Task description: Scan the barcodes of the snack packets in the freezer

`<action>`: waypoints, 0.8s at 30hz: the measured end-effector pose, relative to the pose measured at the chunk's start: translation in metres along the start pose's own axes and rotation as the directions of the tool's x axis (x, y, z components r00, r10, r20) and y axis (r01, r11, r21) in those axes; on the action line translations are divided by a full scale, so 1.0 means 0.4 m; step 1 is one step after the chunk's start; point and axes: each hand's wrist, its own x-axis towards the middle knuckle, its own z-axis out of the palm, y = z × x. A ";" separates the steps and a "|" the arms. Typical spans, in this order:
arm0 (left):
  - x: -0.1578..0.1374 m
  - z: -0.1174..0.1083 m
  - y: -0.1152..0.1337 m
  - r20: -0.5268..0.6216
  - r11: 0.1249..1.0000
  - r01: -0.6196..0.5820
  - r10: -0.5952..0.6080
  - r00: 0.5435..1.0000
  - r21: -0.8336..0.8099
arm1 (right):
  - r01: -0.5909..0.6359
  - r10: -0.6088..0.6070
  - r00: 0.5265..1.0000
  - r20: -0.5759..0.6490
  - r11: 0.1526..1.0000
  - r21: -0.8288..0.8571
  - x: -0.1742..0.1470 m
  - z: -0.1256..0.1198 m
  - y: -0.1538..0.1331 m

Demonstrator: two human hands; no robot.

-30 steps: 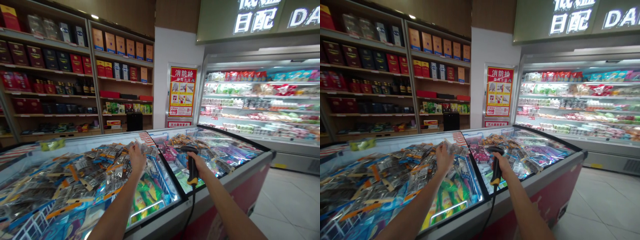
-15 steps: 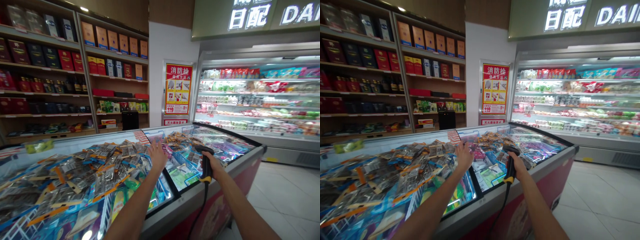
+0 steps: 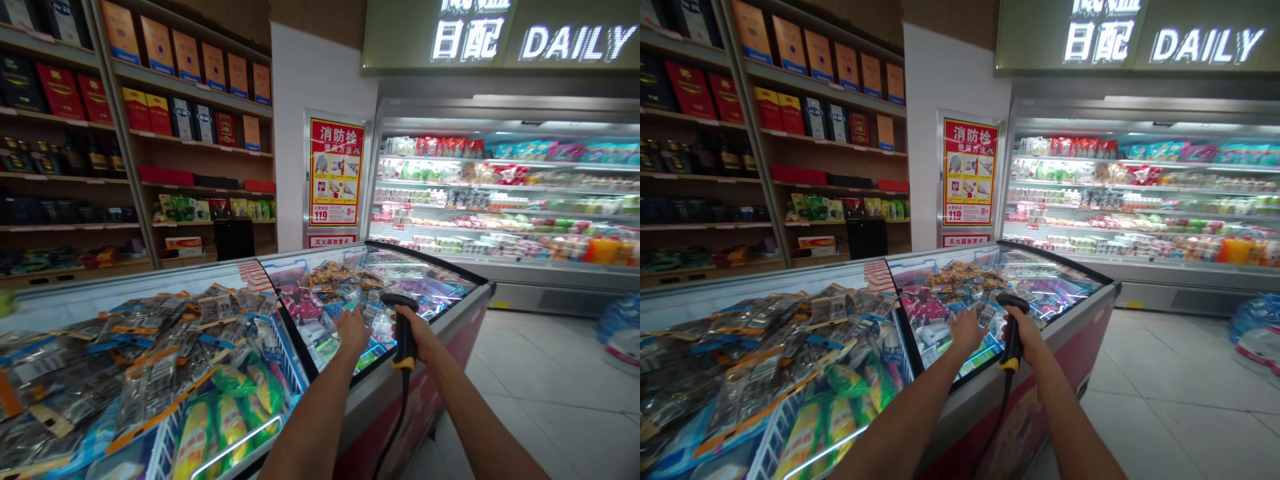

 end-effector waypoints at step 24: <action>-0.003 -0.220 -0.295 -0.584 0.891 -0.105 -0.197 0.787 -0.442 | -0.142 0.159 0.882 0.444 0.987 -0.072 -0.170 0.275 0.016</action>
